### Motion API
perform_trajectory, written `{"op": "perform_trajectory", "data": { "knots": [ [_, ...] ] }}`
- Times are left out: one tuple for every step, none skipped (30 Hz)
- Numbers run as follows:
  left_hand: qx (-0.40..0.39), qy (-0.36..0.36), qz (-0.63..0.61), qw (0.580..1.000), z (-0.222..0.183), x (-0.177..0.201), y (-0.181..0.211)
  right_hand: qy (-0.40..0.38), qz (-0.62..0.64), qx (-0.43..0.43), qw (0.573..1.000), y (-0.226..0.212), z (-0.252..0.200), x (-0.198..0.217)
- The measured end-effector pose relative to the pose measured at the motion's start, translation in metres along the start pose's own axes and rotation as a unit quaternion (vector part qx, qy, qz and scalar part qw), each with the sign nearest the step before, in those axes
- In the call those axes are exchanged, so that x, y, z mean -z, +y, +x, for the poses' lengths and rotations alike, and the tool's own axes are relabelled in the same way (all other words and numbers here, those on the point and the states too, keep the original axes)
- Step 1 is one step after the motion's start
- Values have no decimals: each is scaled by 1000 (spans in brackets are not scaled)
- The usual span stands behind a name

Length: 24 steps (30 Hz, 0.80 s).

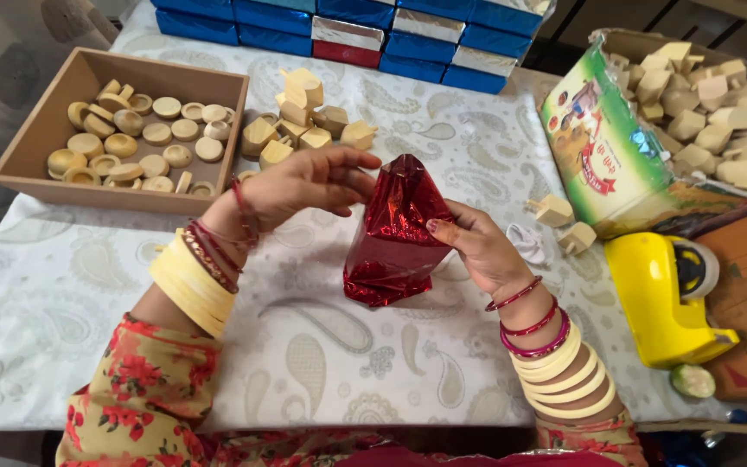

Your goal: The person is wrapping small boxes and wooden tops in decorative foil and securing them with tape.

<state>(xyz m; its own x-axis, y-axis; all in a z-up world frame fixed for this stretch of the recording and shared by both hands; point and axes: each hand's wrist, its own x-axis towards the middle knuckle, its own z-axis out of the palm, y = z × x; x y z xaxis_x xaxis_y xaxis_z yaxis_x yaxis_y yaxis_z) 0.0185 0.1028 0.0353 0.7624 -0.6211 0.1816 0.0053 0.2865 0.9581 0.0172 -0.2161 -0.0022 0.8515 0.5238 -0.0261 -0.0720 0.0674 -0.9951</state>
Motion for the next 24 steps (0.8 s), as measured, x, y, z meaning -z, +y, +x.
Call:
{"op": "perform_trajectory", "data": {
  "knots": [
    [16, -22, 54, 998, 2, 2, -3, 0, 2, 4, 1000, 0, 0, 1],
    [13, -20, 52, 998, 7, 4, -12, -2, 0, 3, 1000, -1, 1, 1],
    [20, -30, 50, 998, 13, 5, -21, 1, 2, 5, 1000, -1, 1, 1],
    [30, -39, 48, 998, 17, 6, -31, 4, 7, 5, 1000, 1, -1, 1],
    [31, -38, 46, 998, 19, 5, -39, 4, 7, 2, 1000, 2, -1, 1],
    [25, -40, 33, 998, 22, 5, -44, 1, 8, 5, 1000, 2, 0, 2],
    [19, -42, 21, 999, 26, 5, -49, -1, 9, 8, 1000, 1, 1, 2],
    [19, -43, 22, 999, 27, 2, -49, 0, 9, 9, 1000, 0, 0, 1],
    [10, -32, 35, 999, 29, 0, -50, 4, 12, 9, 1000, -1, 0, 0],
    [1, -21, 48, 999, 30, -3, -51, 8, 15, 8, 1000, -1, -1, -1],
    [2, -22, 48, 999, 31, -6, -52, 8, 16, 8, 1000, -3, -1, -3],
    [3, -2, 56, 998, 31, -10, -54, 6, 12, 17, 1000, -4, -2, -4],
    [4, 18, 64, 998, 32, -13, -55, 4, 9, 26, 1000, -5, -3, -6],
    [4, 18, 63, 998, 32, -17, -59, 4, 9, 25, 1000, -4, -3, -7],
    [6, 38, 63, 997, 32, -21, -62, 3, 3, 44, 999, -4, -4, -8],
    [7, 59, 65, 996, 33, -24, -64, 0, -3, 64, 998, -6, -4, -8],
    [5, 59, 66, 996, 31, -28, -63, 0, -5, 65, 998, -5, -4, -9],
    [3, 71, 68, 995, 31, -31, -62, 1, 3, 59, 998, -6, -3, -9],
    [0, 84, 71, 994, 30, -35, -62, 2, 10, 53, 999, -7, -3, -10],
    [-1, 83, 70, 994, 30, -38, -58, 3, 8, 53, 999, -6, -3, -9],
    [1, 90, 59, 994, 30, -41, -55, 4, 8, 53, 999, -5, -3, -8],
    [5, 97, 46, 994, 29, -44, -53, 5, 8, 52, 999, -3, -4, -7],
    [5, 97, 44, 994, 31, -45, -56, 6, 7, 50, 999, -4, -4, -8],
    [13, 112, 13, 994, 32, -47, -60, 10, 15, 44, 999, -5, -4, -10]
  ]
}}
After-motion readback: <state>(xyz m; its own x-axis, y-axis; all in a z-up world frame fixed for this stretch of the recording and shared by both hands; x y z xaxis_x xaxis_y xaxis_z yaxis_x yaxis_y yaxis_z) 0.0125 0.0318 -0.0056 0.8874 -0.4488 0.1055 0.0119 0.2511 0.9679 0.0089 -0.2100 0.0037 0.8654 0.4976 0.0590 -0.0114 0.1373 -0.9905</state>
